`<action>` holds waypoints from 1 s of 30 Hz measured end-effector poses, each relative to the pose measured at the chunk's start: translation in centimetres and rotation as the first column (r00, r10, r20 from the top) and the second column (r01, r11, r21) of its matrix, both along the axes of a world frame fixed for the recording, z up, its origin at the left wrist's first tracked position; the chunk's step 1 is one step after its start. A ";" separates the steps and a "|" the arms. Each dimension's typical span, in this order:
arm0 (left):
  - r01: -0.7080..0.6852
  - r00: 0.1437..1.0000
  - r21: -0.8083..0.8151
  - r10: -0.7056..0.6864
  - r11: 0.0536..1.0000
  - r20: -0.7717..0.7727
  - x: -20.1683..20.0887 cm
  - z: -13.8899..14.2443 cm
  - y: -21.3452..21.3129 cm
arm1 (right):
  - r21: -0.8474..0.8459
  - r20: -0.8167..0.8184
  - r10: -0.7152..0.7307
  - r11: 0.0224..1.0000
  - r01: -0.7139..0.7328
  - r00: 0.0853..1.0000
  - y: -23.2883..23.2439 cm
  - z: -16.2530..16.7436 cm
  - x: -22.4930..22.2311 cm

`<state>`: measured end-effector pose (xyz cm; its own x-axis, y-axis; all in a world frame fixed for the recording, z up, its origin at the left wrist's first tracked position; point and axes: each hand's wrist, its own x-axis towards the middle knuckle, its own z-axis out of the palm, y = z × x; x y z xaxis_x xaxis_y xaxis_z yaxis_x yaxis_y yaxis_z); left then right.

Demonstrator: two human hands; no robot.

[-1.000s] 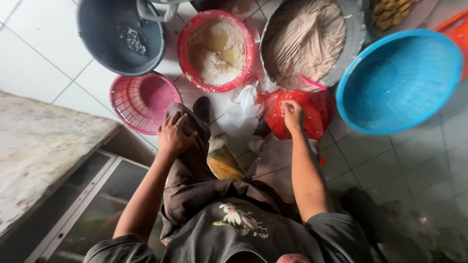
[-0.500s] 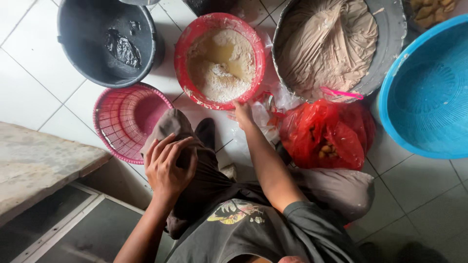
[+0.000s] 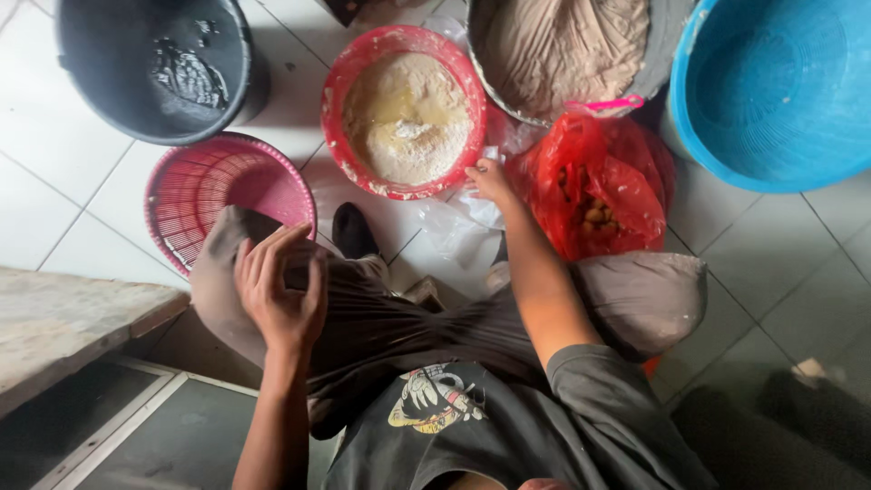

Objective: The person sits on the floor and mixes flour and water in a red bowl by hand to form a dough. They add water using a pink scoop and continue kneading until the mixture becomes a cohesive mass, then transfer the dough into a larger grey bowl.

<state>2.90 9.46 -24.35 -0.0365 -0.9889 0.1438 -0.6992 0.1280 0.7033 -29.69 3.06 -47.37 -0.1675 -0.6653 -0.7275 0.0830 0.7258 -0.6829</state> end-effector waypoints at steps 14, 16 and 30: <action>-0.444 0.511 0.845 0.859 0.300 -0.036 -13.8 -20.9 -9.3 | 0.356 -0.745 0.414 0.910 -0.213 0.523 9.5 0.5 -17.0; -0.283 0.492 0.917 0.863 0.281 -0.113 -13.7 -20.6 -8.9 | 0.425 -0.721 0.514 0.858 -0.289 0.465 9.8 2.7 -19.6; 0.121 0.674 0.907 0.637 0.404 -0.374 -9.9 -18.3 -7.7 | -0.203 -0.924 -0.119 0.958 -0.201 0.364 -5.7 12.7 -18.0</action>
